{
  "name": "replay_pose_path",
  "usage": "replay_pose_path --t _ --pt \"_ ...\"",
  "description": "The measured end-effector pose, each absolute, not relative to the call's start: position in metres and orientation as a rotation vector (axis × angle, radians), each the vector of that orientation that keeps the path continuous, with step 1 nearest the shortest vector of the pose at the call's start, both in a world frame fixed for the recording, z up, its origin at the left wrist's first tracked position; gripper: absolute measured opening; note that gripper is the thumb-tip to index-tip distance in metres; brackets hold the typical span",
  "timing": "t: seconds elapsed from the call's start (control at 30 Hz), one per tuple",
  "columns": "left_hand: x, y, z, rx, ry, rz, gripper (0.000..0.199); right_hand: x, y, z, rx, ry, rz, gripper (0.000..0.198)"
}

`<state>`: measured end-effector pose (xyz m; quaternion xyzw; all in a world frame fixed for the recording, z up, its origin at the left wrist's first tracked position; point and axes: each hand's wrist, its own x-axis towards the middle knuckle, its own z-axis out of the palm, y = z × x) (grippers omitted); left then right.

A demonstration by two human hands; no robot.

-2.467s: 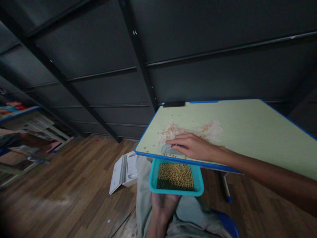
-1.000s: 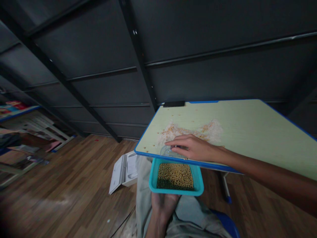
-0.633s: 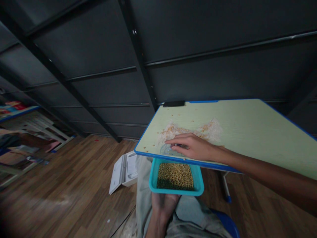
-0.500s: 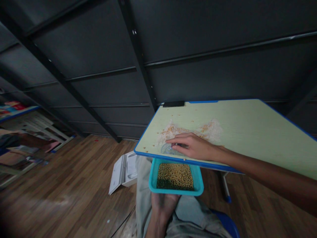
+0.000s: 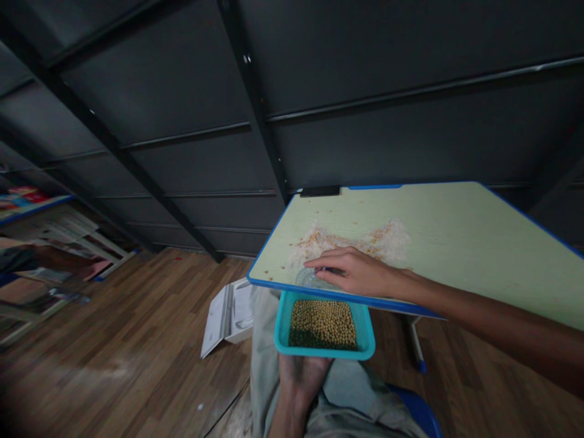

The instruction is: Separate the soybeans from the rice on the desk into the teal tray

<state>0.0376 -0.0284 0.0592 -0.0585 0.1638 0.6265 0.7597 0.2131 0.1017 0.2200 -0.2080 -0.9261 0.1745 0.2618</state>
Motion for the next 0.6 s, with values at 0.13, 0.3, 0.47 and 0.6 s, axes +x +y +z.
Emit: replay_pose_path --t 0.13,0.3,0.47,0.6 --pt "0.037 -0.029 0.059 -0.130 0.357 1.360 0.040 0.216 0.110 0.215 -0.645 -2.514 0.260 0.034" --pt "0.036 -0.030 0.058 -0.073 0.345 1.352 0.042 0.219 0.119 0.214 -0.774 -2.449 0.132 0.033" --pt "0.036 -0.030 0.057 -0.056 0.349 1.344 0.043 0.221 0.118 0.222 -0.871 -2.371 0.125 0.030" --pt "0.037 -0.030 0.058 -0.046 0.327 1.355 0.042 0.221 0.117 0.224 -0.888 -2.356 0.103 0.030"
